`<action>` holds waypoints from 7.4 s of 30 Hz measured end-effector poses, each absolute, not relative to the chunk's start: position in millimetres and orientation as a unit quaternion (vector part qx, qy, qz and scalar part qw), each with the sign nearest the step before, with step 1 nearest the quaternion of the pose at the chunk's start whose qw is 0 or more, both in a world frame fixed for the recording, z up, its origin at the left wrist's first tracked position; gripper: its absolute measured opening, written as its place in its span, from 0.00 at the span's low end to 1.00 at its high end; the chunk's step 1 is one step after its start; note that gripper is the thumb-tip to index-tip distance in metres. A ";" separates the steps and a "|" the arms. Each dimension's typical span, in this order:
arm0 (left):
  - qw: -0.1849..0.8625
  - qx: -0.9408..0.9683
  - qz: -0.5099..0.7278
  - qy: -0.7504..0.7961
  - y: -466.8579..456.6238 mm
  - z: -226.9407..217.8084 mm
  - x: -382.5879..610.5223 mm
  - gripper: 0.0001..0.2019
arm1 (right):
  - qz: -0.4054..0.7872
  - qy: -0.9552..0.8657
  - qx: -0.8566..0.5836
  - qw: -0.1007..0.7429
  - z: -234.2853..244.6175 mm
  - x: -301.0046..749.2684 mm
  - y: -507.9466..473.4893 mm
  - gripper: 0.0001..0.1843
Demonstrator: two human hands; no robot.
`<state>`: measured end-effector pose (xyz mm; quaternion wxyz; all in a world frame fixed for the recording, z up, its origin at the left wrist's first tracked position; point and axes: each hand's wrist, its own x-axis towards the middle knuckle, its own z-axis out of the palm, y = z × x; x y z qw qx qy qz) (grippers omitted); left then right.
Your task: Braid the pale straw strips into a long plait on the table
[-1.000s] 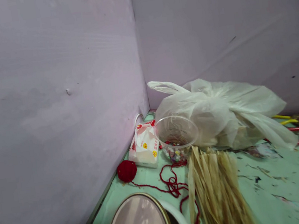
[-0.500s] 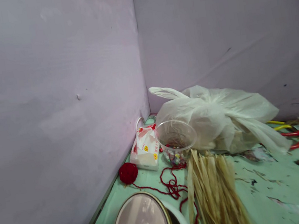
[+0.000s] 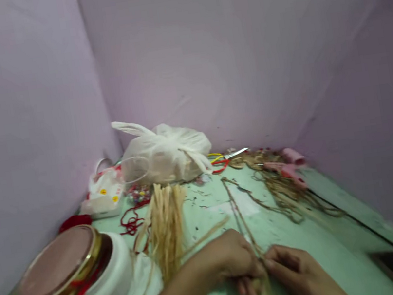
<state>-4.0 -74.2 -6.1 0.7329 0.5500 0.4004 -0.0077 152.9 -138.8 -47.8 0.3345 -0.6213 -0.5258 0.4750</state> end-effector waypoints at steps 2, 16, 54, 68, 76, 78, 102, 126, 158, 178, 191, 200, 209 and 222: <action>0.716 0.554 0.023 0.424 -78.7 -2.3 -5.6 0.08 | 0.511 -0.492 -0.599 0.371 -31.9 142.6 -137.2 0.17; 0.668 0.454 0.131 0.574 -98.1 6.3 1.1 0.09 | 0.601 -0.422 -0.498 0.462 -24.9 131.8 -132.2 0.10; 0.651 0.506 0.166 0.541 -116.1 24.1 7.3 0.13 | 0.651 -0.358 -0.461 0.485 -23.3 128.6 -133.0 0.15; 0.584 0.539 0.207 0.571 -110.0 16.0 5.7 0.07 | 0.450 -0.557 -0.551 0.429 -27.4 132.5 -134.0 0.05; 0.558 0.522 0.237 0.600 -116.2 12.1 15.8 0.05 | 0.332 -0.576 -0.672 0.326 -10.2 134.6 -146.7 0.08; 0.561 0.510 0.235 0.608 -117.6 12.0 17.2 0.05 | 0.330 -0.579 -0.676 0.313 -6.4 132.4 -150.7 0.08; 0.631 0.552 0.246 0.486 -112.2 -3.2 -7.3 0.08 | 0.657 -0.382 -0.483 0.434 -10.7 119.1 -145.8 0.10; 0.620 0.563 0.174 0.518 -111.3 12.6 -10.1 0.09 | 0.338 -0.610 -0.641 0.320 -2.8 149.4 -148.3 0.07; 0.669 0.463 0.221 0.538 -108.9 4.9 -5.3 0.07 | 0.585 -0.666 -0.445 0.127 16.7 163.5 -172.3 0.04; 0.663 0.496 0.247 0.504 -115.6 5.8 -3.3 0.07 | 0.359 -0.566 -0.652 0.354 -11.5 131.0 -153.6 0.07; 0.628 0.522 0.289 0.499 -112.3 -2.4 -0.4 0.03 | 0.318 -0.587 -0.664 0.337 -8.6 135.0 -151.1 0.08; 0.629 0.509 0.272 0.521 -113.8 -0.5 0.7 0.05 | 0.292 -0.673 -0.615 0.289 -2.0 146.9 -147.7 0.15; 0.630 0.526 0.270 0.503 -113.3 -0.5 -0.2 0.06 | 0.394 -0.674 -0.576 0.243 -16.9 148.1 -134.8 0.13; 0.614 0.512 0.234 0.554 -113.2 -2.3 6.7 0.05 | 0.114 -0.719 -0.666 0.164 6.0 120.7 -169.1 0.11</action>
